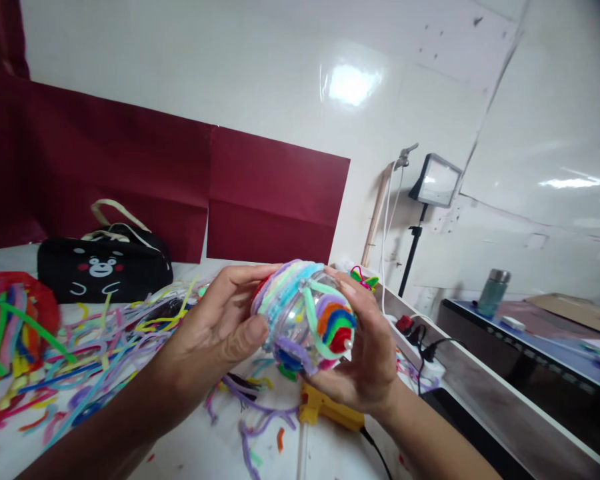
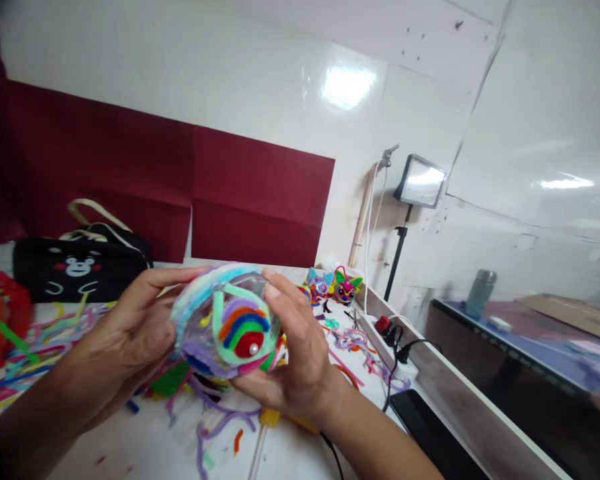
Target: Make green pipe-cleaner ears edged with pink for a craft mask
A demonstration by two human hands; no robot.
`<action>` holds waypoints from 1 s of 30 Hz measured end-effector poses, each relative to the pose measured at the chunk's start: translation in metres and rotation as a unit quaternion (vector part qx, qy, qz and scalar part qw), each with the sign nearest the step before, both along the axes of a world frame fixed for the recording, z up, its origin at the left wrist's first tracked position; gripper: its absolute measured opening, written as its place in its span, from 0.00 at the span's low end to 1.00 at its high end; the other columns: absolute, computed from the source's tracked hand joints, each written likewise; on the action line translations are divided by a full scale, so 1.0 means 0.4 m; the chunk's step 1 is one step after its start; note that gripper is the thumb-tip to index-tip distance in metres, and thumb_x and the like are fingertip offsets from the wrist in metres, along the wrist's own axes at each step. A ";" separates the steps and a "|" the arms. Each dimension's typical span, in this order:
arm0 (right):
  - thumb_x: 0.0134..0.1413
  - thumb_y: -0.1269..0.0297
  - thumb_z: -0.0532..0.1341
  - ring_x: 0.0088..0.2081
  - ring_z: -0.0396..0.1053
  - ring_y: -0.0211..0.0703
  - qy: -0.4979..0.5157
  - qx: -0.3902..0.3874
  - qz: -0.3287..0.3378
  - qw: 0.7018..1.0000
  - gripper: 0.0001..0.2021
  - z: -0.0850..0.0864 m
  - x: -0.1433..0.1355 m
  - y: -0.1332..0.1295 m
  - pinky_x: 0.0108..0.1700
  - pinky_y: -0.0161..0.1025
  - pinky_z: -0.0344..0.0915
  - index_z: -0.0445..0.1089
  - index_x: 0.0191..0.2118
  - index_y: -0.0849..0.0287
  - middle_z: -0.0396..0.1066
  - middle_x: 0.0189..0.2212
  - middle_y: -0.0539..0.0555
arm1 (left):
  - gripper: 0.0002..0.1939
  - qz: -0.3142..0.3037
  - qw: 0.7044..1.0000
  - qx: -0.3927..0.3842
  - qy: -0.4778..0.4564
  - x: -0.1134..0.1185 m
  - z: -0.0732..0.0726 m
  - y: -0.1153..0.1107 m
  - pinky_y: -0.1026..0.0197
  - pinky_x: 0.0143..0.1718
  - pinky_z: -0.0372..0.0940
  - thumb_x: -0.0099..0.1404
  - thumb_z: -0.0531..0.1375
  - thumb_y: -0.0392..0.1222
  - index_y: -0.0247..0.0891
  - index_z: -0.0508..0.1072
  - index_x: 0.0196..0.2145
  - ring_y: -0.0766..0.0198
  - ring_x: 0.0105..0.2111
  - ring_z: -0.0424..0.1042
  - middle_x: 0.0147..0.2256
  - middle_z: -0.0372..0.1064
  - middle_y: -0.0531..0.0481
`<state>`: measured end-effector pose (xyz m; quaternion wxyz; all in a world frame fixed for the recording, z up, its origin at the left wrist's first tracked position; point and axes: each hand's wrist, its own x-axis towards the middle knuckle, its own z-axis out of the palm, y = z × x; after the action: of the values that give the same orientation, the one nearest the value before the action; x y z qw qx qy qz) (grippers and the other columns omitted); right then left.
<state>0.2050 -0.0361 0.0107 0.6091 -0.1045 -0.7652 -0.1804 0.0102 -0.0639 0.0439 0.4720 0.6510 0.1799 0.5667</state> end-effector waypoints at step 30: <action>0.53 0.64 0.63 0.63 0.55 0.61 -0.085 -0.007 -0.066 0.994 0.41 0.001 0.016 0.002 0.60 0.59 0.61 0.43 0.67 0.64 0.53 0.64 0.67 | 0.16 0.027 0.996 0.081 0.028 -0.015 -0.025 0.031 0.55 0.49 0.67 0.62 0.62 0.41 0.48 0.69 0.48 0.51 0.55 0.66 0.56 0.66 0.50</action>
<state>0.2116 -0.0353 0.0113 0.5275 -0.1436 -0.8070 -0.2231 0.0043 -0.0515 0.0340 0.3971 0.6974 0.1636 0.5737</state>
